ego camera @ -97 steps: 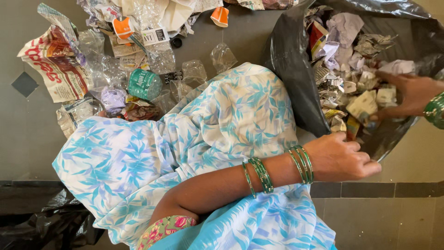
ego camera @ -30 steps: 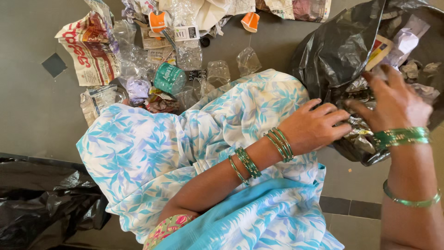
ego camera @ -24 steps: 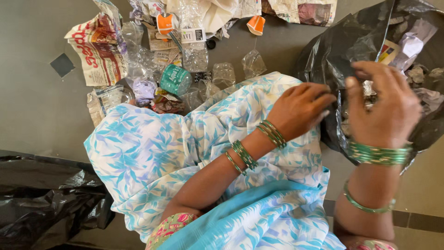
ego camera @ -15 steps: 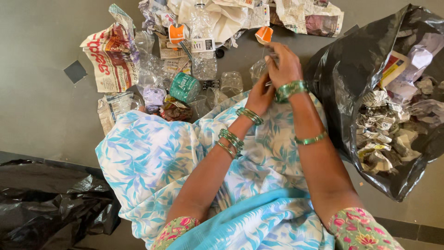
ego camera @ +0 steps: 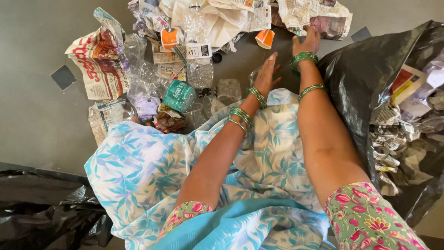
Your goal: The person sits on the floor and sorts mixed waste by hand, picking up items such as paper, plastic bottles, and packaging, then placing them into a black plastic bag. The person repeatedly picks, folds, and transfers items from a pile on the floor into the bag.
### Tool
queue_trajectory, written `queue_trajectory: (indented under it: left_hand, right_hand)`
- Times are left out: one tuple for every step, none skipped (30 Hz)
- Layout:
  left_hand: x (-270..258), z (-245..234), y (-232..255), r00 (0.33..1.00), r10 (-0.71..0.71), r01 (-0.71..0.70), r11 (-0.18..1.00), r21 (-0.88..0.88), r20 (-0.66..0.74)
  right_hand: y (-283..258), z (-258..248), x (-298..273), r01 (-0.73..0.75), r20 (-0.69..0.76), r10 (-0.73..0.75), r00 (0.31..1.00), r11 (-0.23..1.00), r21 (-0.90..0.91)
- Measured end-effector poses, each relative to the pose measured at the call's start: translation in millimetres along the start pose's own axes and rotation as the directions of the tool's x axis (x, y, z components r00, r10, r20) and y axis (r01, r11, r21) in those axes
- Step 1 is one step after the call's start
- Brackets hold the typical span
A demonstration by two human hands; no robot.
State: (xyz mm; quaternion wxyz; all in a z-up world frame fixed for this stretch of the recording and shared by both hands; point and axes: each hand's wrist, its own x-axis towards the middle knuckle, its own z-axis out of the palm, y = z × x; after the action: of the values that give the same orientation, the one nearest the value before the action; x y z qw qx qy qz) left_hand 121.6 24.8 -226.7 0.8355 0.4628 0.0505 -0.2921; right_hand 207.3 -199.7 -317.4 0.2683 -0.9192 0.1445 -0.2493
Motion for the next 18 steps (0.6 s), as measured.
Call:
queue_trajectory:
  left_hand:
    - [3.0,-0.7,-2.2,1.000,-0.014,0.014,1.000,0.000,0.001]
    - [4.2,-2.0,-5.2,1.000,-0.029,0.029,1.000,0.000,0.002]
    - [4.8,-3.8,-8.3,0.999,-0.044,0.044,0.999,0.000,0.002]
    - [4.8,-5.9,-11.3,0.999,-0.044,0.044,0.999,-0.007,0.013]
    - [3.2,-8.4,-14.8,0.999,-0.045,0.045,0.999,-0.016,0.023]
    - [2.6,-11.2,-17.1,0.998,-0.045,0.046,0.999,-0.024,0.033]
    - [2.8,-13.9,-18.5,0.998,-0.054,0.055,0.998,-0.032,0.029]
    - [2.5,-16.8,-19.4,0.998,-0.064,0.065,0.997,-0.041,0.025]
    - [3.1,-19.4,-19.2,0.997,-0.070,0.071,0.996,-0.048,0.022]
    - [3.2,-21.8,-18.6,0.997,-0.067,0.068,0.996,-0.056,0.028]
    - [2.3,-24.1,-17.5,0.998,-0.062,0.064,0.996,-0.064,0.033]
    - [0.3,-26.3,-16.0,0.998,-0.057,0.059,0.996,-0.073,0.038]
    - [-2.2,-28.3,-13.8,0.998,-0.046,0.049,0.996,-0.069,0.039]
    - [-5.7,-29.6,-11.3,0.999,-0.036,0.039,0.997,-0.066,0.040]
    - [-9.8,-30.8,-7.6,0.999,-0.025,0.028,0.998,-0.064,0.041]
    - [-14.3,-32.7,-2.3,0.999,-0.013,0.017,0.997,-0.077,0.044]
    - [-17.3,-33.7,4.8,0.999,0.002,0.002,0.996,-0.089,0.049]
    - [-21.9,-34.7,12.5,0.998,0.018,-0.013,0.995,-0.101,0.055]
  right_hand:
    - [2.9,-0.1,1.4,0.015,-0.018,-0.015,1.000,0.999,-0.029]
    - [4.4,0.3,2.9,0.042,-0.009,-0.043,0.999,0.998,-0.056]
    - [4.9,0.7,3.6,0.069,0.001,-0.069,0.998,0.994,-0.083]
    - [4.7,1.0,4.1,0.097,0.012,-0.096,0.995,0.989,-0.110]
    - [3.6,1.3,3.0,0.014,0.077,-0.006,0.997,0.995,-0.101]
    - [1.8,1.8,2.1,-0.069,0.143,0.083,0.986,0.993,-0.096]
    - [0.1,1.4,1.8,-0.152,0.209,0.170,0.963,0.983,-0.099]
    - [-1.9,0.8,1.9,-0.155,0.186,0.174,0.967,0.981,-0.113]
    - [-4.6,0.3,3.5,-0.158,0.161,0.177,0.971,0.980,-0.125]
    - [-8.0,-1.0,3.9,-0.160,0.135,0.179,0.975,0.977,-0.137]
    - [-11.8,-3.9,5.8,-0.190,0.142,0.198,0.970,0.979,-0.072]
    - [-16.4,-8.7,9.4,-0.219,0.150,0.217,0.965,0.976,-0.006]
    - [-24.1,-12.2,11.3,-0.247,0.159,0.234,0.959,0.967,0.062]
    - [-33.9,-17.2,12.4,-0.206,0.105,0.200,0.974,0.977,0.053]
    - [-44.9,-25.9,16.6,-0.165,0.052,0.163,0.985,0.985,0.042]
    - [-58.3,-37.1,20.6,-0.124,-0.001,0.124,0.992,0.992,0.028]
    - [-74.3,-50.0,24.2,-0.055,-0.006,0.057,0.998,0.983,0.174]
    - [-93.1,-63.6,24.8,0.014,-0.019,-0.009,1.000,0.949,0.315]
